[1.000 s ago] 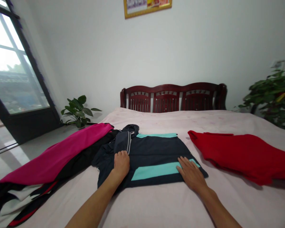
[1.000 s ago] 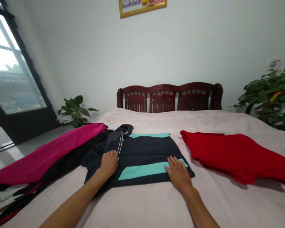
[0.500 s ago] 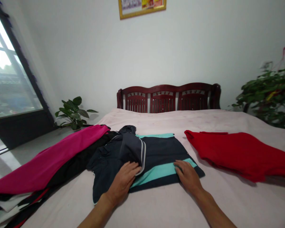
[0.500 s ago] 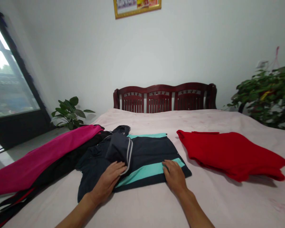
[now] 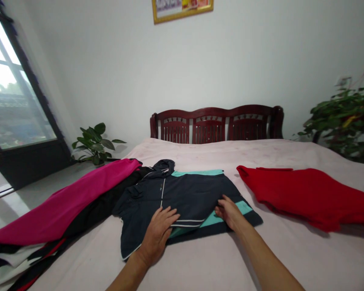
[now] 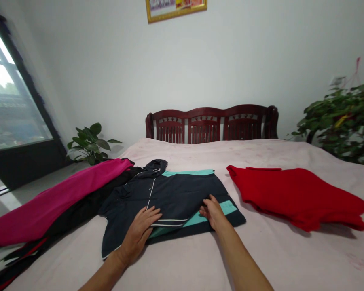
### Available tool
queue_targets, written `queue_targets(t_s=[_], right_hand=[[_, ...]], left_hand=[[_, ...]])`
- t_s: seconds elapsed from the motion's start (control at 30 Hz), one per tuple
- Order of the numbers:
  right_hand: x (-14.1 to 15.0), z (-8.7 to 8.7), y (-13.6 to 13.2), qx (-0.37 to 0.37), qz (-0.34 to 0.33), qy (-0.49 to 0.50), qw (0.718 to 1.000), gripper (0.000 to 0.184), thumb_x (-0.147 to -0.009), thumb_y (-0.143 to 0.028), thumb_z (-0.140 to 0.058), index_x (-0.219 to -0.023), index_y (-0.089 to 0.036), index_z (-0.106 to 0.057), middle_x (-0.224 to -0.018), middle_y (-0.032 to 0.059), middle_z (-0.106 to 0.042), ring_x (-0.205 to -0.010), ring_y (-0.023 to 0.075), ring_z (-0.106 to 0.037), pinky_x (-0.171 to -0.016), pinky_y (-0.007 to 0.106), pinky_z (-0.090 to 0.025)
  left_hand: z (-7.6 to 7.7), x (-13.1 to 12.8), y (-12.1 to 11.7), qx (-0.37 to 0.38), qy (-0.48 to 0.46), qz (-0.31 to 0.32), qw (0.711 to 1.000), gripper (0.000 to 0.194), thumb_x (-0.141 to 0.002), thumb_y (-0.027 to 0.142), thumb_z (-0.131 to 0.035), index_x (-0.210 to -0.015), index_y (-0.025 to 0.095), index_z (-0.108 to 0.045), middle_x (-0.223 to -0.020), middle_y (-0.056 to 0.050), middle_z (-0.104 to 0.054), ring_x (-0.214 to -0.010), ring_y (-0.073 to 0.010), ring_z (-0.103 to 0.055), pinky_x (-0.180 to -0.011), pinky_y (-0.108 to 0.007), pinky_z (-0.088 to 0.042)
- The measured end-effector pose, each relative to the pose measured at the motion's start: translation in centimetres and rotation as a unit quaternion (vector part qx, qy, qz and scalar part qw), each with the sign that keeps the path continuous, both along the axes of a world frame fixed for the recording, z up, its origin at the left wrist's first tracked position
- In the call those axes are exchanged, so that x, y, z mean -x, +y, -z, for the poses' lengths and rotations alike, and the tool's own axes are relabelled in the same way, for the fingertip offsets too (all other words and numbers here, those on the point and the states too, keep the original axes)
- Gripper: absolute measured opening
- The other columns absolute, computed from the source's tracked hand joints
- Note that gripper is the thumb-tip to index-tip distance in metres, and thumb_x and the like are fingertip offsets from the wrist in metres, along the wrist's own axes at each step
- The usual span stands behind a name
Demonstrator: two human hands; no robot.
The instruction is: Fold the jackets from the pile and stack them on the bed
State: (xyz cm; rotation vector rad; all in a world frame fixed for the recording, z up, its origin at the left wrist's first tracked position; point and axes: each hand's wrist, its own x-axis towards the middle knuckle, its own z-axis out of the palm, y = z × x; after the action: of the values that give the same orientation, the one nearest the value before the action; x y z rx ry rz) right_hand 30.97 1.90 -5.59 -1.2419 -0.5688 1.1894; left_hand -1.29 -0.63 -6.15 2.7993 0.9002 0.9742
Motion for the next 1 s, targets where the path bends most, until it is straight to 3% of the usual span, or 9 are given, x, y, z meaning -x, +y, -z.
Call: queue_targets(t_s=[0.1,0.27,0.4,0.57,0.67,0.73,0.87,0.93,1.0], right_hand=[[-0.9,-0.5,1.5,0.013,0.020,-0.004,1.000,0.052,-0.076,-0.012,-0.059,-0.123,-0.029,-0.043,-0.071,-0.0051,-0.059,-0.053,0.0101,-0.057,-0.043,0.018,-0.043],[-1.8,-1.6,2.6,0.015,-0.038,-0.056,0.998,0.026,-0.069,-0.014,-0.070,-0.090,-0.021,-0.057,-0.057,-0.0048,-0.056,-0.047,0.0107,-0.052,-0.038,0.018,-0.032],[-1.9,-2.6,2.3,-0.043,-0.062,-0.106,0.991,0.028,-0.063,-0.026,-0.079,-0.082,-0.021,-0.059,-0.070,-0.0011,-0.066,-0.060,0.0126,-0.059,-0.050,0.021,-0.043],[-2.8,-4.6,1.7,-0.127,-0.032,-0.167,0.977,0.038,-0.065,-0.044,-0.071,-0.095,-0.022,-0.062,-0.091,0.0019,-0.071,-0.081,0.0183,-0.065,-0.069,0.028,-0.050],[-4.1,-5.6,1.4,-0.138,0.020,-0.223,0.965,0.039,-0.067,-0.048,-0.063,-0.097,-0.022,-0.061,-0.087,0.0003,-0.070,-0.079,0.0187,-0.063,-0.071,0.030,-0.049],[-5.1,-5.6,1.1,-0.113,0.056,-0.278,0.952,0.029,-0.064,-0.045,-0.065,-0.082,-0.023,-0.059,-0.073,-0.0021,-0.064,-0.076,0.0188,-0.060,-0.069,0.029,-0.046],[-6.9,-3.6,0.0,-0.018,0.083,-0.382,0.920,0.030,-0.052,-0.033,-0.076,-0.054,-0.024,-0.047,-0.048,-0.0044,-0.045,-0.069,0.0209,-0.055,-0.066,0.030,-0.041],[-7.7,-2.5,-0.5,0.018,0.071,-0.408,0.910,0.029,-0.058,-0.041,-0.076,-0.056,-0.024,-0.053,-0.050,-0.0023,-0.050,-0.069,0.0222,-0.056,-0.067,0.032,-0.042],[-8.4,-1.8,-0.7,0.031,0.048,-0.414,0.908,0.028,-0.073,-0.051,-0.065,-0.069,-0.023,-0.062,-0.065,0.0025,-0.064,-0.076,0.0233,-0.061,-0.070,0.033,-0.045]], left_hand=[[0.2,0.2,0.1,0.005,0.005,0.003,1.000,0.047,-0.098,0.019,-0.042,-0.143,0.032,-0.045,-0.145,-0.003,-0.054,-0.141,-0.0211,-0.039,-0.118,-0.053,-0.028],[0.2,0.1,0.2,0.011,0.012,-0.010,1.000,0.046,-0.097,0.019,-0.044,-0.141,0.032,-0.047,-0.145,-0.003,-0.053,-0.142,-0.0215,-0.038,-0.119,-0.053,-0.027],[0.0,0.0,-0.4,0.009,0.013,-0.044,0.999,0.055,-0.090,0.015,-0.050,-0.142,0.033,-0.046,-0.150,-0.003,-0.047,-0.144,-0.0231,-0.034,-0.120,-0.054,-0.023],[0.8,1.1,-1.4,0.054,-0.003,-0.159,0.986,0.090,-0.075,0.018,-0.066,-0.154,0.028,-0.023,-0.159,-0.009,-0.030,-0.147,-0.0294,-0.026,-0.119,-0.055,-0.023],[1.5,2.5,-1.5,0.114,0.007,-0.179,0.977,0.098,-0.072,0.024,-0.073,-0.155,0.026,-0.022,-0.159,-0.010,-0.031,-0.146,-0.0307,-0.027,-0.118,-0.053,-0.027],[1.7,3.4,-1.4,0.147,0.013,-0.166,0.975,0.098,-0.070,0.026,-0.075,-0.155,0.027,-0.024,-0.158,-0.010,-0.034,-0.145,-0.0311,-0.030,-0.117,-0.053,-0.029],[1.2,4.5,-1.5,0.181,-0.014,-0.139,0.973,0.078,-0.081,0.034,-0.068,-0.151,0.026,-0.034,-0.150,-0.012,-0.046,-0.138,-0.0300,-0.042,-0.114,-0.051,-0.035],[0.6,4.8,-1.7,0.193,-0.038,-0.146,0.970,0.053,-0.093,0.037,-0.052,-0.144,0.026,-0.045,-0.142,-0.010,-0.055,-0.131,-0.0254,-0.050,-0.111,-0.046,-0.040],[-0.1,5.0,-1.9,0.196,-0.051,-0.161,0.966,0.038,-0.098,0.038,-0.042,-0.130,0.026,-0.058,-0.128,-0.007,-0.064,-0.120,-0.0214,-0.059,-0.105,-0.041,-0.046]])
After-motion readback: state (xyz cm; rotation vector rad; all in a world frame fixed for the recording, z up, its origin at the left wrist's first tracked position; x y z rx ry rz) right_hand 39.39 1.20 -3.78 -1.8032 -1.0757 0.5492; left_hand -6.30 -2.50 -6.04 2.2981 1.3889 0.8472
